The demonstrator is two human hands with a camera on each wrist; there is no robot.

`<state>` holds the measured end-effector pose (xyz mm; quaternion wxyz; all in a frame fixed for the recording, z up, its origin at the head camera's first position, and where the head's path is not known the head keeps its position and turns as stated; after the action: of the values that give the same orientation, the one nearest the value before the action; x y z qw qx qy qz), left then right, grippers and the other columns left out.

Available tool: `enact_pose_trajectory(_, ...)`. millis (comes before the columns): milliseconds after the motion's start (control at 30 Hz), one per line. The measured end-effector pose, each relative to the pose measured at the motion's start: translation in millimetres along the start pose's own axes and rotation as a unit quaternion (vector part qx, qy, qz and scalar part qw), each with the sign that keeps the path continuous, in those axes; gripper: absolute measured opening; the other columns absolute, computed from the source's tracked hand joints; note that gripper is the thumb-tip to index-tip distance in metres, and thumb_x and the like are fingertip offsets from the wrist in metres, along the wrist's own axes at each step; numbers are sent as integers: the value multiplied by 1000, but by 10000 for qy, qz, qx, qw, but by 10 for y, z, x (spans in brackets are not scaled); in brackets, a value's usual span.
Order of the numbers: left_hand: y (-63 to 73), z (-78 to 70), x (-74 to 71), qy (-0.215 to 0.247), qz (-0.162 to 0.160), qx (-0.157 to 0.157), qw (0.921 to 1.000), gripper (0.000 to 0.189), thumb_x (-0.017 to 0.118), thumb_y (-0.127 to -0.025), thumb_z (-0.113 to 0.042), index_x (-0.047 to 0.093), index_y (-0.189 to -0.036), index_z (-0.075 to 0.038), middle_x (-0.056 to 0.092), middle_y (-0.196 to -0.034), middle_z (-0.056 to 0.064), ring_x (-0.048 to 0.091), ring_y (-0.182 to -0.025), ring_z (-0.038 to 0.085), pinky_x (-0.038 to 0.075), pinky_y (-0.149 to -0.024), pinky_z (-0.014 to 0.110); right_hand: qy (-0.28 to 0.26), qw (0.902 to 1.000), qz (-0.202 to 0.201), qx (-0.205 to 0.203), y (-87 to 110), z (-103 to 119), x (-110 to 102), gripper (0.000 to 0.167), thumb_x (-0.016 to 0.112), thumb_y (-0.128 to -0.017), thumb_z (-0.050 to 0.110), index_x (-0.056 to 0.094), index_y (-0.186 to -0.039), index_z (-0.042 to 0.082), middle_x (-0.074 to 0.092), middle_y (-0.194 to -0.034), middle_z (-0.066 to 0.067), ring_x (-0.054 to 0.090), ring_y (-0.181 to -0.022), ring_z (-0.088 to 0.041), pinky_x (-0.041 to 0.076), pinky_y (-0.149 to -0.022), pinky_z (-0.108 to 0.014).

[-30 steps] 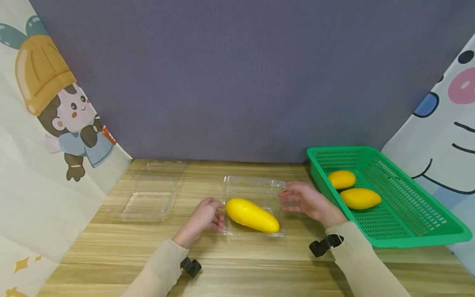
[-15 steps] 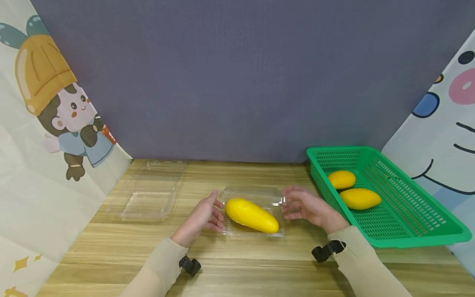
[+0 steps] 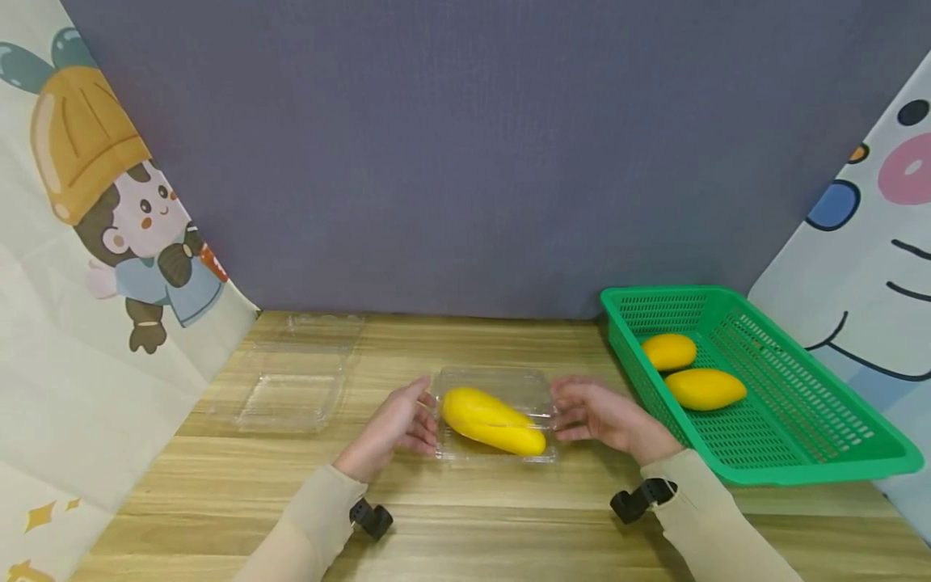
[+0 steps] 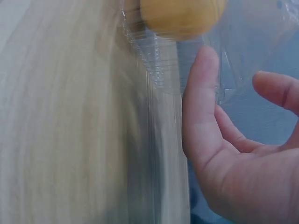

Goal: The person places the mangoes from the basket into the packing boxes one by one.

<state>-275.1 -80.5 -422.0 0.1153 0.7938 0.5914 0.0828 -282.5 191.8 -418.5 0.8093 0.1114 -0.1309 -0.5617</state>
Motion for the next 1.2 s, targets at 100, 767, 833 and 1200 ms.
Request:
enact_pose_trajectory(100,1,1,-3,-19,-16,-7,10000,54,39,-97,-45,46,-115,6,55,-77,17,57,-57,24,57,-58,42,-43,9999,101,-10,9,-11,17,37,54,-93,18,43,-120,-4,57,-91,-9,60,-82,-26,54,-78,-45)
enact_pose_trajectory(767,-6,15,0,-103,22,54,9999,31,46,-95,-19,46,-110,7,54,-73,11,56,-57,21,57,-59,39,155,9998,30,89,10,-109,39,37,57,-89,15,49,-117,-8,58,-86,-9,59,-72,-20,56,-71,-41)
enact_pose_trajectory(833,-4,16,2,-119,37,57,9999,31,46,-94,-19,46,-110,7,54,-74,12,56,-58,22,57,-59,39,158,9998,24,80,9,-110,40,36,57,-89,15,49,-117,-8,58,-86,-9,59,-72,-20,56,-71,-40)
enact_pose_trajectory(1200,5,1,12,-245,-2,126,9996,28,48,-93,-16,47,-110,7,54,-76,13,56,-57,21,57,-59,38,176,9998,16,-26,12,-106,52,37,55,-92,15,47,-117,-10,57,-86,-10,59,-73,-21,56,-71,-39)
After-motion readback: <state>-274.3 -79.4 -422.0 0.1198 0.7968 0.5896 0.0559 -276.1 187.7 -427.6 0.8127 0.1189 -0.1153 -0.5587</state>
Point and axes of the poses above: each hand's wrist, its own y-axis away from the middle knuckle, its own x-axis out of the palm, z = x × y, the point moved 8 cm from there along -y, towards the middle knuckle
